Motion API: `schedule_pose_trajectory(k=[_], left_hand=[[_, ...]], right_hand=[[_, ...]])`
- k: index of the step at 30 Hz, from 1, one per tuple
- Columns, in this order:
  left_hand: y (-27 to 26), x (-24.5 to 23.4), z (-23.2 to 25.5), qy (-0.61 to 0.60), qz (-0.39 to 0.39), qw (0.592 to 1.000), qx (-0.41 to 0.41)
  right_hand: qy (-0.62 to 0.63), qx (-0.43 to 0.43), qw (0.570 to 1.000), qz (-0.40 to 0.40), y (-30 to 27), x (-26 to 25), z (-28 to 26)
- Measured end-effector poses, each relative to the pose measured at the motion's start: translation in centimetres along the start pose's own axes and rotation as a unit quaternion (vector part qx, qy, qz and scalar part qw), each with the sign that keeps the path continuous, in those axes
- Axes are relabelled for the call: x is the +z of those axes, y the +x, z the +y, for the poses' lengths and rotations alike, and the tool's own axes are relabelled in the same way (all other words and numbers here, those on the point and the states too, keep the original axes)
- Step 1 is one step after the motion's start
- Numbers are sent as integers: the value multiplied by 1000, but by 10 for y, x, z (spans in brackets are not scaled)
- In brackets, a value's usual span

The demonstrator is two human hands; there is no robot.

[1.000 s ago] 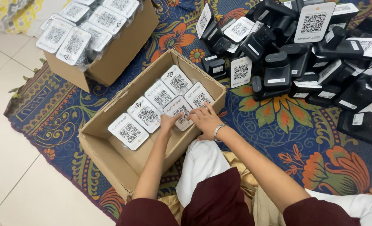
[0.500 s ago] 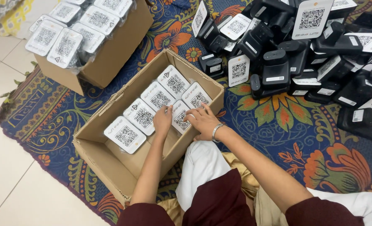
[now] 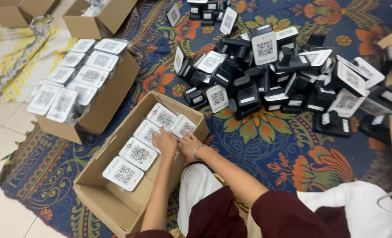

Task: The person packages electronic devices into individual plastic bags and places them into cardboard boxes.

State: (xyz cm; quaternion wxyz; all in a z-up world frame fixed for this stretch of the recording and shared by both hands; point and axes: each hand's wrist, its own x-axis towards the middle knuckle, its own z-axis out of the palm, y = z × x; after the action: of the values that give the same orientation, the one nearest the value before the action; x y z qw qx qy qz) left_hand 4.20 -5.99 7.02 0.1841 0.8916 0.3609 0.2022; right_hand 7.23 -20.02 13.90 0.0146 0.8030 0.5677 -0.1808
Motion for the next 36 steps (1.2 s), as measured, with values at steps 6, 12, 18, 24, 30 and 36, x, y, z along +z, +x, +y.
schedule_pose_trajectory(k=[6,12,18,24,30,36], left_hand=[[-42,-45,164,-244,49,943,222],[-118,-11,266,-319,-41,909,264],[-200,25,363,-352,-140,874,305],[-250,24,447,-394,-234,825,330],[-269,47,486,-397,-297,802,332],[-264,56,453,-435,-243,801,331]], right_hand=[[1,-90,968,236,-42,66,31],[-37,-36,963,265,-169,49,136],[-11,454,856,248,-364,46,315],[108,774,573,246,-561,98,468],[178,730,660,20,-664,170,539],[-170,585,763,218,-606,44,391]])
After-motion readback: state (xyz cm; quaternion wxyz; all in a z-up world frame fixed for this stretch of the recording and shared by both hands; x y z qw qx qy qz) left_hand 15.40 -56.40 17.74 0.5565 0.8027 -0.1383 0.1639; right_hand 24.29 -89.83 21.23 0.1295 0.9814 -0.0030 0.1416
